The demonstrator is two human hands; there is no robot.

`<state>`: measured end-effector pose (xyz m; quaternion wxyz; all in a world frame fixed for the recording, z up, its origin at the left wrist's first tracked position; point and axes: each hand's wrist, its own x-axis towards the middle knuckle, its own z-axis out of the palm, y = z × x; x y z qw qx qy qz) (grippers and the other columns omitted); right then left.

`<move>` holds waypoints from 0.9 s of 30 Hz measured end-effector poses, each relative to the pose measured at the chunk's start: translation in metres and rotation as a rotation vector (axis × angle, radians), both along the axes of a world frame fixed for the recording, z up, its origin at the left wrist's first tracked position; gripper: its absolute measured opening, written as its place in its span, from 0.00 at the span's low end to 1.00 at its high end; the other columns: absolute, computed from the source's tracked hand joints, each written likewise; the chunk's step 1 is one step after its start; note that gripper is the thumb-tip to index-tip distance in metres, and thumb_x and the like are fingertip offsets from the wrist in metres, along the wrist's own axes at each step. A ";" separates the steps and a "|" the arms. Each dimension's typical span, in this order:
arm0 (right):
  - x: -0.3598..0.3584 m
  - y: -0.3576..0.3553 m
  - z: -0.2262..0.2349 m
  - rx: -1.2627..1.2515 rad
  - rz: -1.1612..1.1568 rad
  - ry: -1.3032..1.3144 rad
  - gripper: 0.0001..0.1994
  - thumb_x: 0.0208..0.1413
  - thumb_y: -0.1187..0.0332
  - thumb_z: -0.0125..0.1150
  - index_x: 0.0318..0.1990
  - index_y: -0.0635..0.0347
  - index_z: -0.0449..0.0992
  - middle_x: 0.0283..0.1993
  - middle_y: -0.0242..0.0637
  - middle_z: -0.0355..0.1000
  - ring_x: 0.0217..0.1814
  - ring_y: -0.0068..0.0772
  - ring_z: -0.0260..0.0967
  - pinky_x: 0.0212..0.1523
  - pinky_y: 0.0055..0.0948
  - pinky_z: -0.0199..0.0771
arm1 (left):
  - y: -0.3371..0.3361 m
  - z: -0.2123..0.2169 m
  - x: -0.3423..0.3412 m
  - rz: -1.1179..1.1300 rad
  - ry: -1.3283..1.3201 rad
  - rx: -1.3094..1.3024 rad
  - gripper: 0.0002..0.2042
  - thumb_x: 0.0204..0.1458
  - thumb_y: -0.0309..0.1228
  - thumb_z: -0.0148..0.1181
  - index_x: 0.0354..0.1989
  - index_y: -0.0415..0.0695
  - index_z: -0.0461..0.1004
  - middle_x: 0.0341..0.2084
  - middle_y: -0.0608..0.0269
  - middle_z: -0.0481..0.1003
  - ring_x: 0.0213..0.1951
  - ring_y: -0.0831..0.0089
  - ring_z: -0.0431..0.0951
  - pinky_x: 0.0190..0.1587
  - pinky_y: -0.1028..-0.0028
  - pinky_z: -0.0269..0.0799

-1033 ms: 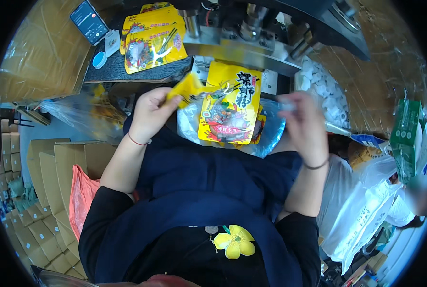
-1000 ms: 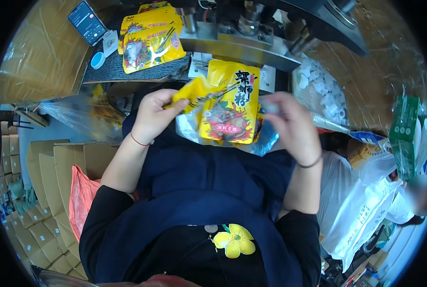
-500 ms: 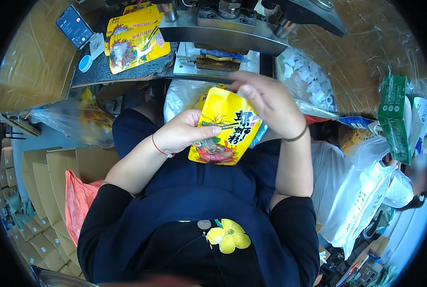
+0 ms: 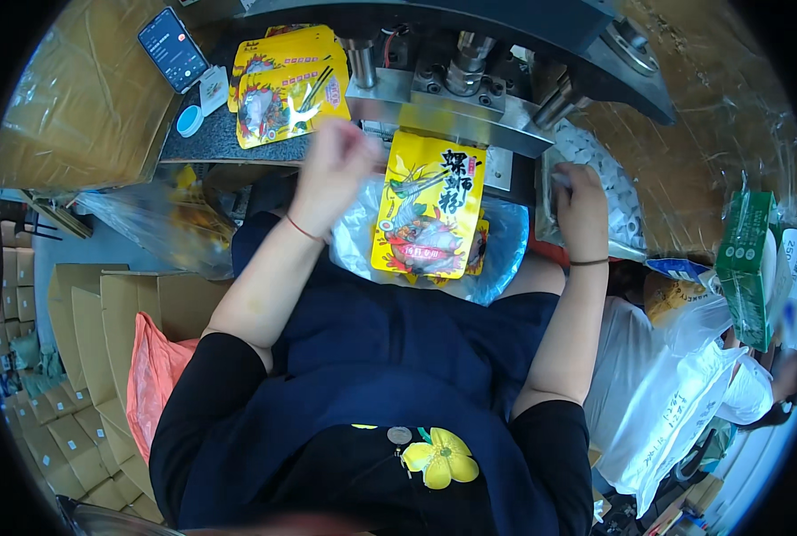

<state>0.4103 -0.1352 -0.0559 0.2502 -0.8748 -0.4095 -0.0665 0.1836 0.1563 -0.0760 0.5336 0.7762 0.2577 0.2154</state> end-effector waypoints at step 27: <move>-0.091 0.045 0.067 0.083 0.557 0.456 0.15 0.69 0.62 0.49 0.46 0.66 0.76 0.43 0.47 0.75 0.49 0.46 0.73 0.52 0.35 0.71 | -0.089 0.007 -0.042 -0.635 0.036 -0.962 0.16 0.64 0.33 0.59 0.55 0.35 0.74 0.46 0.61 0.81 0.48 0.77 0.79 0.54 0.73 0.74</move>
